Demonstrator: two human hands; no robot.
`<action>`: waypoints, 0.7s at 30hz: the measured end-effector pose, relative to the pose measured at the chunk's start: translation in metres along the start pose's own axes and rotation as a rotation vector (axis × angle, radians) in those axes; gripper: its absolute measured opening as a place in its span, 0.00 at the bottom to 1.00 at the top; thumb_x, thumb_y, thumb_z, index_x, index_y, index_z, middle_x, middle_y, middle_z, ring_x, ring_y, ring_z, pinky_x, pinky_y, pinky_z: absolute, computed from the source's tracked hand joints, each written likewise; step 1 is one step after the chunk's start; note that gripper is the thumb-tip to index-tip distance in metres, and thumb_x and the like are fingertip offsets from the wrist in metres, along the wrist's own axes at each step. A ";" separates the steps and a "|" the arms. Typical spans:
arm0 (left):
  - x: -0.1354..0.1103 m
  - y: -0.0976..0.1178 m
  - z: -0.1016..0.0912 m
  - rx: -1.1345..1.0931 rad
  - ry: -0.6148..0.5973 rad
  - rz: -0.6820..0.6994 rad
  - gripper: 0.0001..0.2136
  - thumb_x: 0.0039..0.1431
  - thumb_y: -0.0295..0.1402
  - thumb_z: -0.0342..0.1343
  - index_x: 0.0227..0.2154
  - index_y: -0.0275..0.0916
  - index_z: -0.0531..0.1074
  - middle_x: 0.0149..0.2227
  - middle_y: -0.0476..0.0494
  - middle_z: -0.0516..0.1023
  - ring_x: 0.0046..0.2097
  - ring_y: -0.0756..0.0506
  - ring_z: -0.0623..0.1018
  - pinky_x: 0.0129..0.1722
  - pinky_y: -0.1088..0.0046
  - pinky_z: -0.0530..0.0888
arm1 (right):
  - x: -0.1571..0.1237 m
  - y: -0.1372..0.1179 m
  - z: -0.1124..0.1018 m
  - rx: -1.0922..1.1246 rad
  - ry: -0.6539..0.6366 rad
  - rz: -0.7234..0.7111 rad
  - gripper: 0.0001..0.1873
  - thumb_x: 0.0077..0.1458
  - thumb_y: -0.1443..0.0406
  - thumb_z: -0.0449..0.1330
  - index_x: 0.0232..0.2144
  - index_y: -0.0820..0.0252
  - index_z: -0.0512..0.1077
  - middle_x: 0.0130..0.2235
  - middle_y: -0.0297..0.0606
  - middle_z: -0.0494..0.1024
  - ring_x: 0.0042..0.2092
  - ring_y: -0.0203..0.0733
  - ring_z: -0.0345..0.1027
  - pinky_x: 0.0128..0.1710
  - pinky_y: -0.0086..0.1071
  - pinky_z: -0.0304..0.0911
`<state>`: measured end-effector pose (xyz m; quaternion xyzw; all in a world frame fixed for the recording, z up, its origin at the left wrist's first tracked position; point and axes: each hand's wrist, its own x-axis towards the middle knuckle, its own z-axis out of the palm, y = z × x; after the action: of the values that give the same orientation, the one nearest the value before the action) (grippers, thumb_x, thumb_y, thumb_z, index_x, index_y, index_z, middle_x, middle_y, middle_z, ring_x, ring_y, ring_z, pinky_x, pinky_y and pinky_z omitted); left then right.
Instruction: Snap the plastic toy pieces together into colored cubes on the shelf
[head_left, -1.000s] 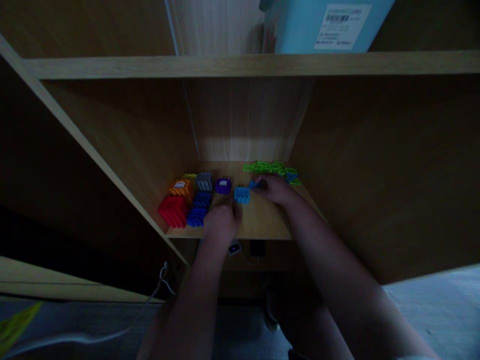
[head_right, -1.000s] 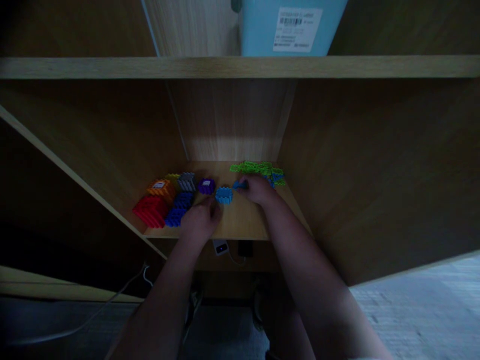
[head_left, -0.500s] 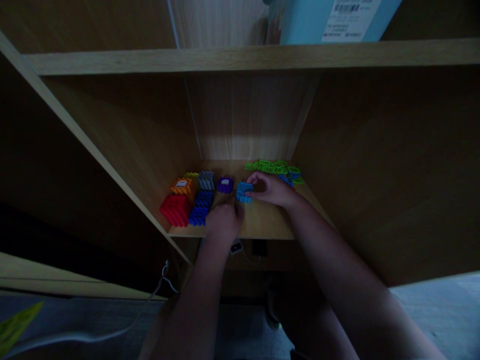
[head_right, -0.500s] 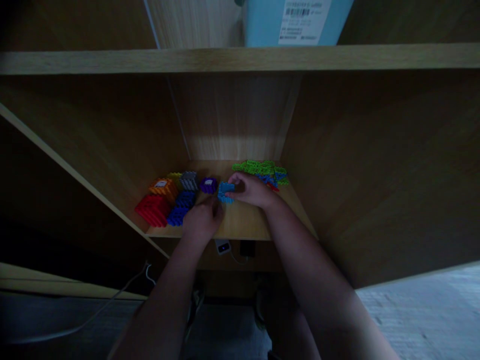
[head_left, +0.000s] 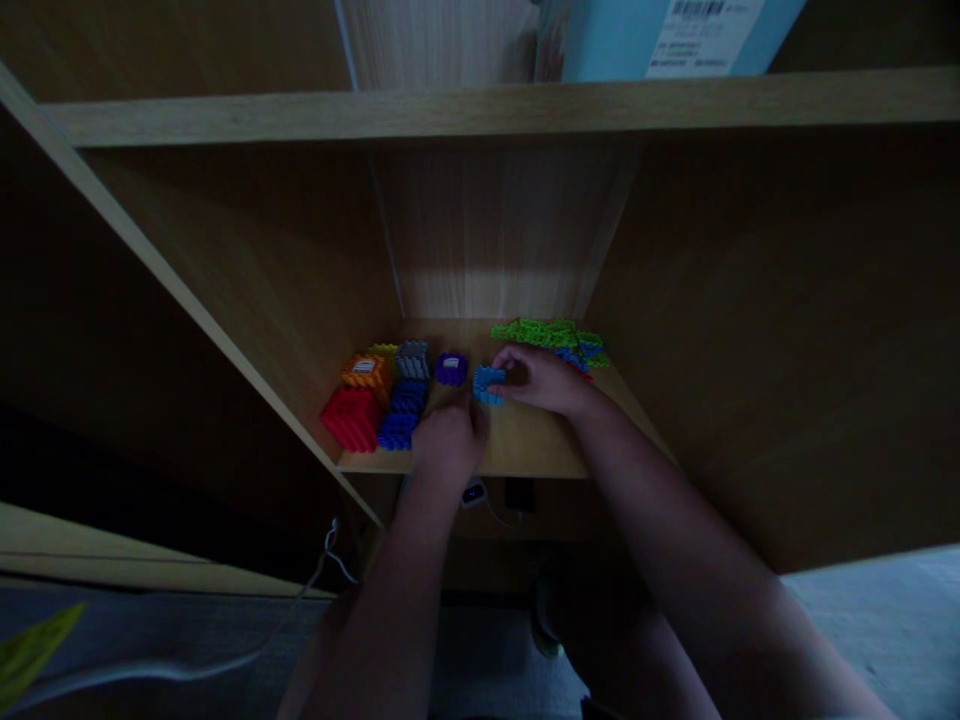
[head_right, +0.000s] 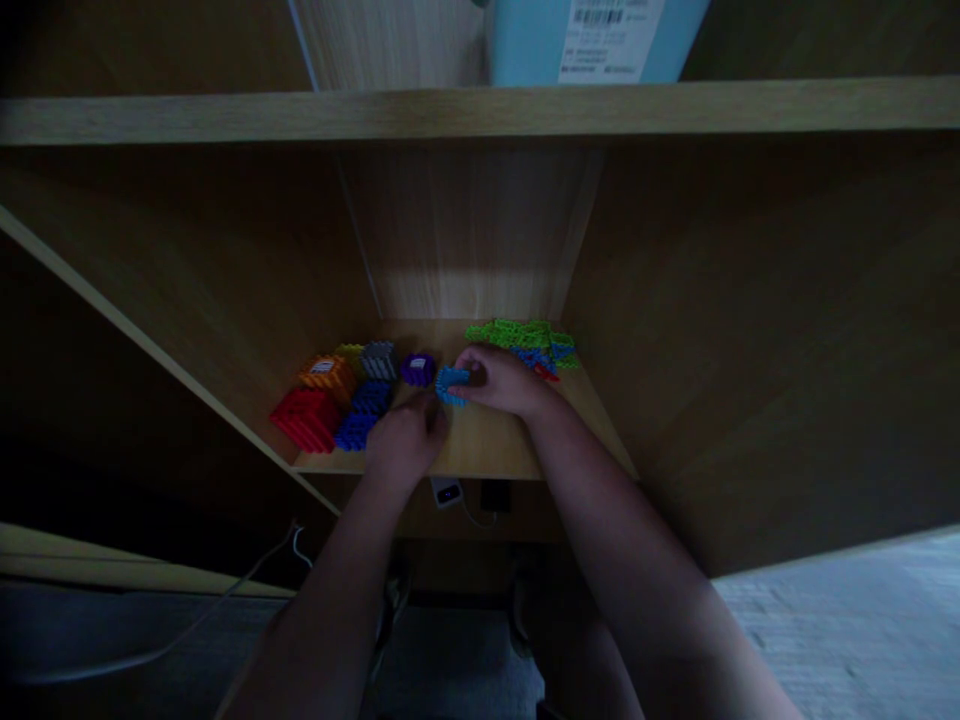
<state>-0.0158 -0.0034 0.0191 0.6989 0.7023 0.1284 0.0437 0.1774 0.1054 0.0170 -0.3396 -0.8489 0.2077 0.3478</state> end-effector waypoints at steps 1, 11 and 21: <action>0.000 0.000 0.000 0.001 0.004 0.000 0.14 0.74 0.39 0.49 0.52 0.42 0.76 0.44 0.36 0.86 0.47 0.36 0.86 0.46 0.63 0.78 | 0.000 0.000 0.000 -0.001 -0.001 0.001 0.15 0.56 0.53 0.72 0.40 0.52 0.75 0.42 0.35 0.82 0.44 0.46 0.75 0.45 0.37 0.68; 0.000 0.000 0.000 0.009 0.011 0.005 0.14 0.75 0.40 0.48 0.51 0.42 0.76 0.43 0.37 0.87 0.46 0.36 0.86 0.44 0.64 0.78 | 0.000 0.001 0.000 0.000 -0.014 -0.004 0.15 0.55 0.54 0.73 0.40 0.51 0.76 0.42 0.35 0.82 0.44 0.46 0.75 0.45 0.38 0.69; 0.000 0.001 -0.001 0.011 0.007 -0.008 0.15 0.75 0.40 0.48 0.51 0.42 0.77 0.44 0.36 0.86 0.46 0.35 0.86 0.44 0.63 0.79 | 0.001 0.005 0.001 0.002 -0.023 0.004 0.16 0.56 0.53 0.73 0.41 0.51 0.77 0.42 0.35 0.83 0.44 0.46 0.75 0.44 0.38 0.69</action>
<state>-0.0155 -0.0038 0.0199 0.6959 0.7058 0.1267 0.0382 0.1781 0.1089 0.0134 -0.3384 -0.8520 0.2130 0.3379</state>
